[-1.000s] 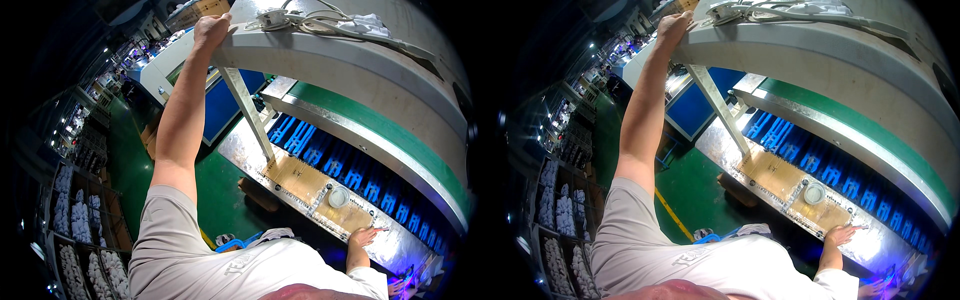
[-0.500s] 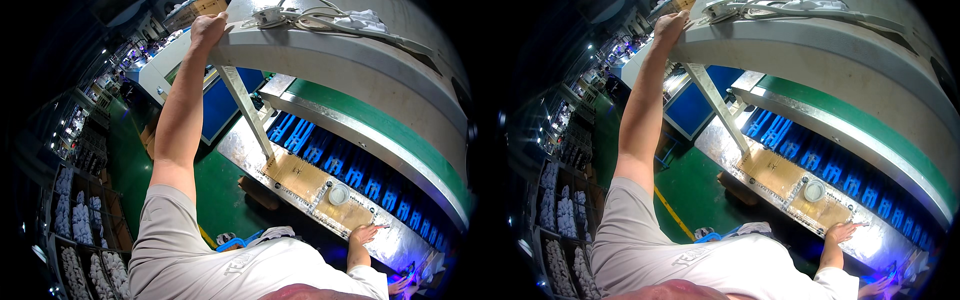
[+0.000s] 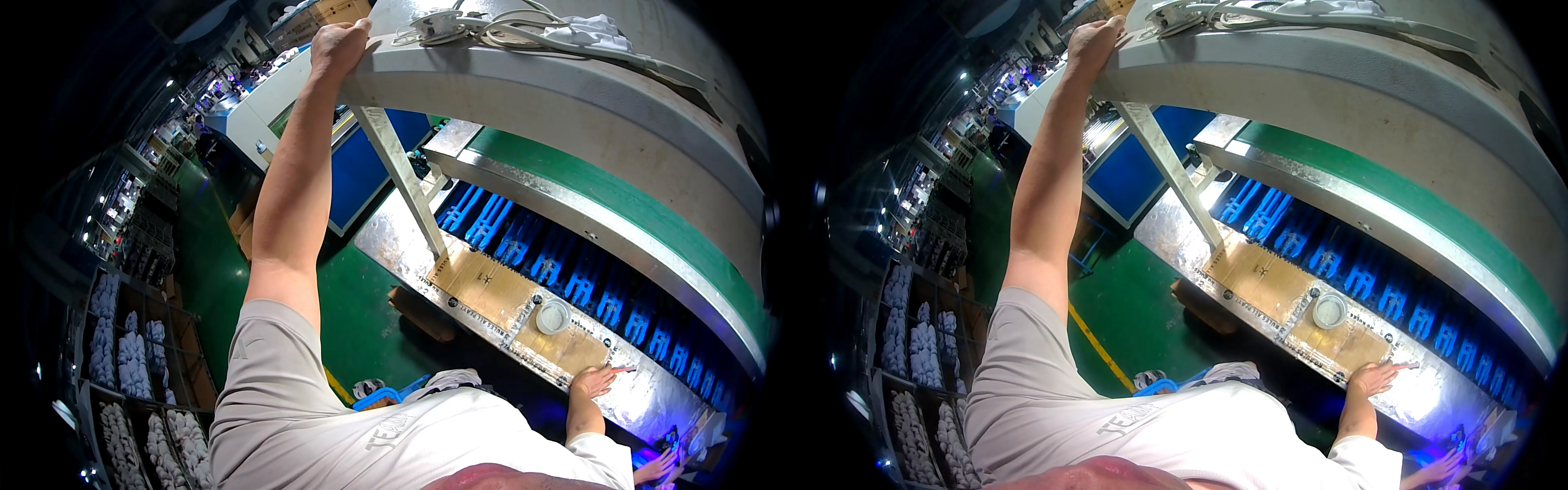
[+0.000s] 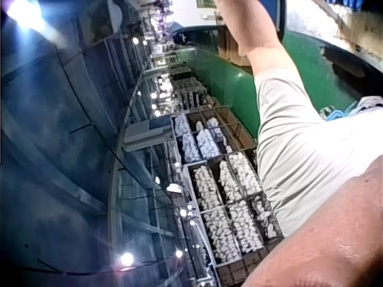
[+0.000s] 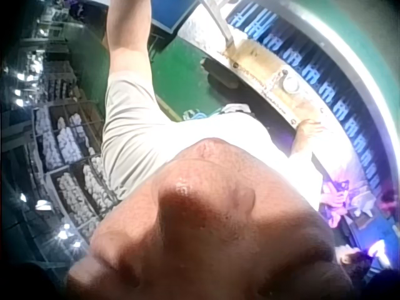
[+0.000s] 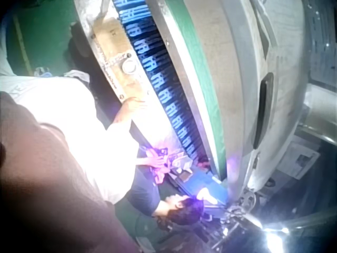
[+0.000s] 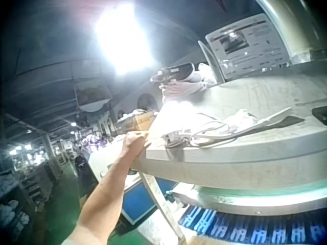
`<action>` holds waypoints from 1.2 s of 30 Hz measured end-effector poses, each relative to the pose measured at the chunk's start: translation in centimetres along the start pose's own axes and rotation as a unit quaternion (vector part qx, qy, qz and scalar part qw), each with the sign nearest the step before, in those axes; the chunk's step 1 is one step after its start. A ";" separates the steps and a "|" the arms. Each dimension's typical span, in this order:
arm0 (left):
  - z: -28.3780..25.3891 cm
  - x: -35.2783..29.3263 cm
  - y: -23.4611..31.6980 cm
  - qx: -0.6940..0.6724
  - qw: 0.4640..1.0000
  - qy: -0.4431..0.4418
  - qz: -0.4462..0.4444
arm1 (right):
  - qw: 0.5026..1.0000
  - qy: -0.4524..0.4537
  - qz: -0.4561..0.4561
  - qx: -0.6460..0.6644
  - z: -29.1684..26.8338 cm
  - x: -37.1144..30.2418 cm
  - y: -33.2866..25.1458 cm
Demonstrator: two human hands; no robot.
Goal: The person dips a brush into a container of glue, brushes glue across the surfaces of shoe soles, and places the soles onto an overhead conveyor belt.
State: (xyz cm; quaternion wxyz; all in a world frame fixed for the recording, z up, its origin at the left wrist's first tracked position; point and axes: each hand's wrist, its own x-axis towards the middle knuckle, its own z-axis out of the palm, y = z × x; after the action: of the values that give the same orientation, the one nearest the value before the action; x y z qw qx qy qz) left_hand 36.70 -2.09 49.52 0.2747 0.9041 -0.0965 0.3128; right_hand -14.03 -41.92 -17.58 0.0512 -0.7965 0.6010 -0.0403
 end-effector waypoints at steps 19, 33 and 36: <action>0.1 -0.2 0.3 -0.007 1.000 0.011 0.010 | 1.000 -0.014 0.008 -0.008 -0.4 0.0 -0.1; -0.1 -0.3 0.3 -0.003 1.000 0.008 0.011 | 1.000 0.001 0.007 -0.009 -0.3 -0.1 -0.1; -0.2 -0.2 0.1 -0.002 1.000 0.009 0.006 | 1.000 -0.004 0.005 -0.003 -0.9 -0.3 -0.4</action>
State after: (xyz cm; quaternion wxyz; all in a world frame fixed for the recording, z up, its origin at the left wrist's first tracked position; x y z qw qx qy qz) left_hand 36.36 -2.09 49.57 0.2753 0.9002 -0.0999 0.3223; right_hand -13.86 -41.57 -16.65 0.0514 -0.7940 0.6047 -0.0352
